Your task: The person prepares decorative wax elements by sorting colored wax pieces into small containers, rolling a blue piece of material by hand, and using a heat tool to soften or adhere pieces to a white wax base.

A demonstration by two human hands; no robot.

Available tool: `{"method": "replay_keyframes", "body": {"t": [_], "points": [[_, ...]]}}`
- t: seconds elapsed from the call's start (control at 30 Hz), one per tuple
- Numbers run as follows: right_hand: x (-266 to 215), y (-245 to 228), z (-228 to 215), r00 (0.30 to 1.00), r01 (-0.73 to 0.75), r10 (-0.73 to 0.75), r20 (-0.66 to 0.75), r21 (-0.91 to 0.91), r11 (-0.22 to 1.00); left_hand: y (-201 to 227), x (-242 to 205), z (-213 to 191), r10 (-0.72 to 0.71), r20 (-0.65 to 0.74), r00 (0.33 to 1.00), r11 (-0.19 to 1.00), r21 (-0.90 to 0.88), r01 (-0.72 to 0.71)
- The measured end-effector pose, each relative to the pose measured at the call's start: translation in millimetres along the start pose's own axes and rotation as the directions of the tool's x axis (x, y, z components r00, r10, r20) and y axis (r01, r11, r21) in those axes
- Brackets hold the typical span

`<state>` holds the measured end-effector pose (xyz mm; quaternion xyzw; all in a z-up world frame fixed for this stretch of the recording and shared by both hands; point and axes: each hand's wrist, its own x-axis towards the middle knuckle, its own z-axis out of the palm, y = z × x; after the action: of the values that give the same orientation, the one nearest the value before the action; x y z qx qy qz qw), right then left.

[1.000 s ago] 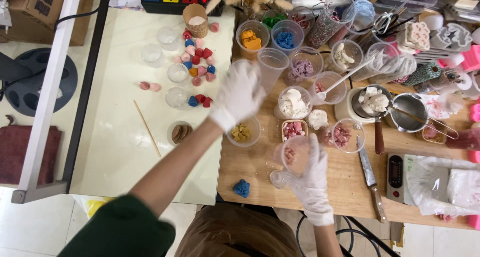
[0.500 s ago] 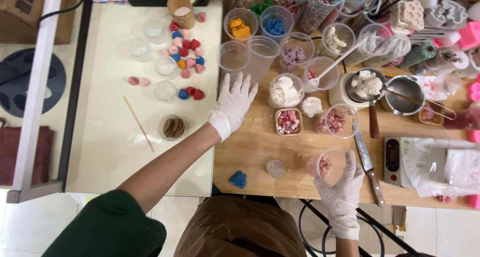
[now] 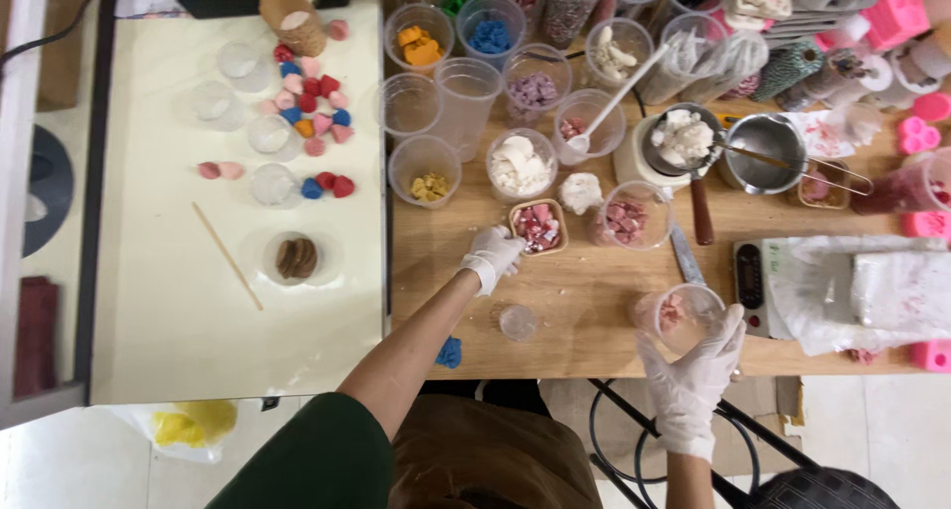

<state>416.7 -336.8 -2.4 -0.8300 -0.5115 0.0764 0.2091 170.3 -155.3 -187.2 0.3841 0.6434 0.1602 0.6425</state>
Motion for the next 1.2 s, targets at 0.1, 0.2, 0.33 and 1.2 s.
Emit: {"method": "replay_keyframes", "body": {"t": [0.1, 0.2, 0.33, 1.2], "points": [[-19.7, -8.4, -27.5, 1.000, 0.018, -0.017, 0.010, -0.026, 1.000, -1.1, 1.8, 8.8, 0.095, -0.021, 0.995, 0.988, -0.122, -0.096], [-38.7, -25.0, -49.2, 0.998, 0.041, -0.039, -0.039, 0.041, 0.998, 15.9, -47.5, -12.0, -0.037, -0.016, 0.999, 0.970, -0.241, 0.032], [-43.4, -54.5, -45.1, 0.957, 0.289, -0.283, -0.060, 0.156, 0.945, 4.6, -126.2, -60.6, -0.111, -0.131, 0.985, 0.971, -0.227, 0.079], [-32.8, -1.1, 100.0, 0.801, 0.452, -0.563, 0.202, 0.413, 0.791, -30.4, -59.3, 6.9, 0.738, -0.346, 0.579, 0.664, 0.524, -0.534]]}}
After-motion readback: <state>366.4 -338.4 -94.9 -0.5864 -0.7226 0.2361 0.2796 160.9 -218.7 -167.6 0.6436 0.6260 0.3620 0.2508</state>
